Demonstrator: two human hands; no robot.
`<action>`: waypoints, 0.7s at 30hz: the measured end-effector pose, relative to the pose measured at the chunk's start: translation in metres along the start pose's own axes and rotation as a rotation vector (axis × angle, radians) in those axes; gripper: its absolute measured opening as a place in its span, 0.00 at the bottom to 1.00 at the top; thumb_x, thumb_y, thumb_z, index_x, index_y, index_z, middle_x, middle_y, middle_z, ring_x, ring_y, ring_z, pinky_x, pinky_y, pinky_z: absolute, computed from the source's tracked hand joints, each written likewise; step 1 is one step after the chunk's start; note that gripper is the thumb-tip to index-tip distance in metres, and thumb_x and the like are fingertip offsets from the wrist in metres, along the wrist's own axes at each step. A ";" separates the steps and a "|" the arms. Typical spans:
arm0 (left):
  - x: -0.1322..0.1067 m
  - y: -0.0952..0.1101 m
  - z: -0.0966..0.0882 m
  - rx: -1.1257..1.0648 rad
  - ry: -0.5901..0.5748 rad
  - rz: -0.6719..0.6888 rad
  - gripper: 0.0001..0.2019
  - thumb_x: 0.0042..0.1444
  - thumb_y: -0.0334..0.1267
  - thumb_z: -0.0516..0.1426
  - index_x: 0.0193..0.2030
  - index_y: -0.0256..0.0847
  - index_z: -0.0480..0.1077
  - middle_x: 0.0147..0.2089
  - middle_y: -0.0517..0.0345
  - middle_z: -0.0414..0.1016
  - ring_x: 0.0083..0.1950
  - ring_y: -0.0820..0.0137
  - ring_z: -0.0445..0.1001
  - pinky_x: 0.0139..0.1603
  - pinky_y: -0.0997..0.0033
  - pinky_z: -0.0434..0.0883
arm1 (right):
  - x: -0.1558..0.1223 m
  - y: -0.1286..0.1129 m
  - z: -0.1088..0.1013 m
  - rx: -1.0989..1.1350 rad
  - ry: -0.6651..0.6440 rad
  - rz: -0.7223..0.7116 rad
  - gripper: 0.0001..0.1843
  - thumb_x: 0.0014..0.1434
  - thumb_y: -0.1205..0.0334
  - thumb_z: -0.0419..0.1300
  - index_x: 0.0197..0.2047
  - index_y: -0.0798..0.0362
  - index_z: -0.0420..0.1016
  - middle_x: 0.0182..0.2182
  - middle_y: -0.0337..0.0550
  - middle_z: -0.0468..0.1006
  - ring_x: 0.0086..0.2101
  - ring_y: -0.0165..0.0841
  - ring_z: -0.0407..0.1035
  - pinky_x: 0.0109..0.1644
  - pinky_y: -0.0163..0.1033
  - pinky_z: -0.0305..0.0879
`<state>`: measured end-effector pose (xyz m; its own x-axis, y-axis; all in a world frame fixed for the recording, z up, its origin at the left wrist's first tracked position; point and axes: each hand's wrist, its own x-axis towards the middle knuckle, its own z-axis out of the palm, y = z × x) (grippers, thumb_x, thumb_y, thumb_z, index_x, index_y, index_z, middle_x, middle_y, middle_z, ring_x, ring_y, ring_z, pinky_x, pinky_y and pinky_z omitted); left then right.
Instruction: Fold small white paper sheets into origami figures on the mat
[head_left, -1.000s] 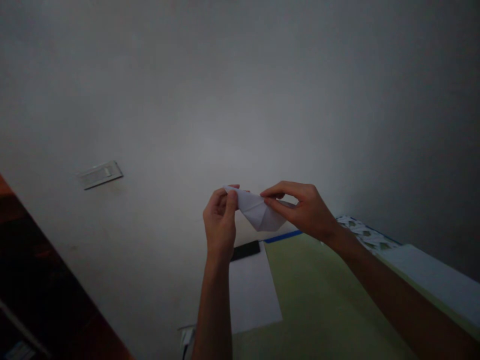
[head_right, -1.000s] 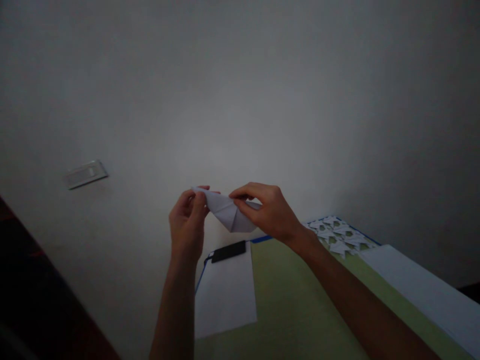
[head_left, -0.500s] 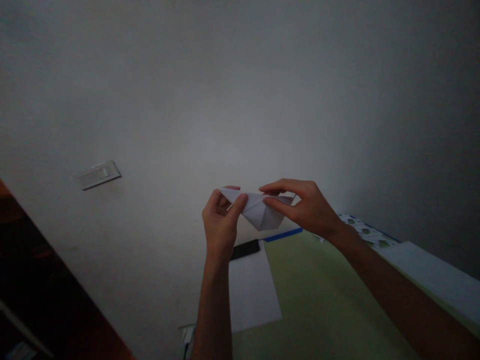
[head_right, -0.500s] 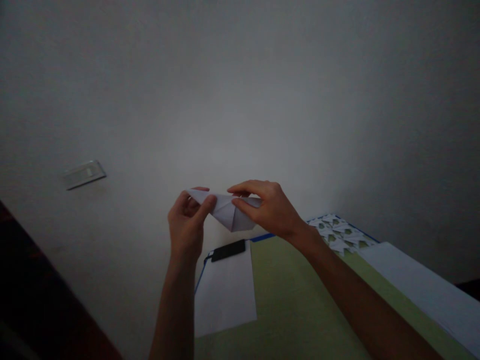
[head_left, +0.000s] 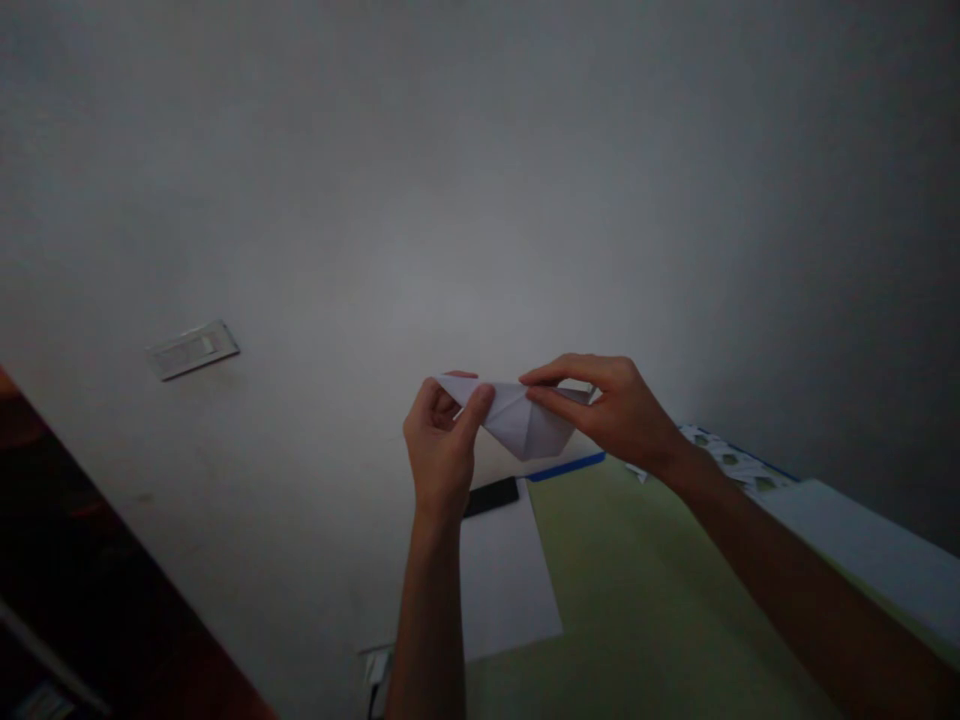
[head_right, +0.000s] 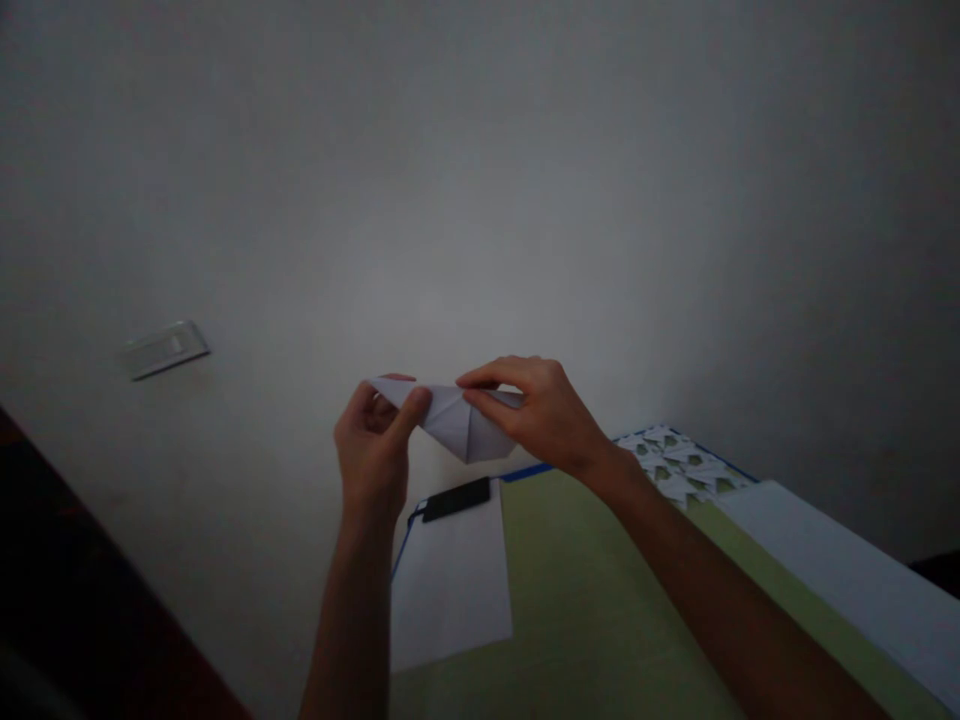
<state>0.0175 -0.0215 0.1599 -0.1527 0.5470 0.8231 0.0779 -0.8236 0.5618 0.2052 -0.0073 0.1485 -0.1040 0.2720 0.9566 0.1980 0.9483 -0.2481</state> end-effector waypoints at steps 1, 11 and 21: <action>0.000 0.000 0.000 -0.002 -0.003 0.003 0.12 0.51 0.38 0.69 0.40 0.40 0.75 0.34 0.59 0.78 0.34 0.74 0.75 0.35 0.77 0.71 | 0.000 0.000 0.000 -0.003 0.002 -0.003 0.07 0.61 0.67 0.66 0.42 0.50 0.84 0.39 0.40 0.86 0.39 0.34 0.79 0.47 0.40 0.72; 0.000 -0.004 -0.004 -0.023 0.001 0.016 0.12 0.56 0.45 0.66 0.39 0.39 0.78 0.31 0.58 0.75 0.31 0.76 0.72 0.32 0.78 0.68 | -0.001 -0.001 -0.001 -0.023 0.028 -0.032 0.08 0.59 0.69 0.66 0.41 0.49 0.84 0.37 0.40 0.86 0.38 0.34 0.79 0.46 0.40 0.72; 0.003 0.002 -0.002 -0.382 0.010 -0.078 0.18 0.53 0.54 0.66 0.39 0.41 0.78 0.37 0.55 0.78 0.36 0.74 0.76 0.39 0.77 0.73 | -0.001 -0.007 -0.001 0.083 -0.027 -0.002 0.08 0.59 0.69 0.66 0.41 0.50 0.84 0.37 0.40 0.86 0.38 0.33 0.80 0.45 0.37 0.73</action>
<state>0.0154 -0.0219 0.1632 -0.1535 0.6099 0.7775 -0.3066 -0.7774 0.5493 0.2052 -0.0148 0.1493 -0.1307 0.2737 0.9529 0.1161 0.9588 -0.2594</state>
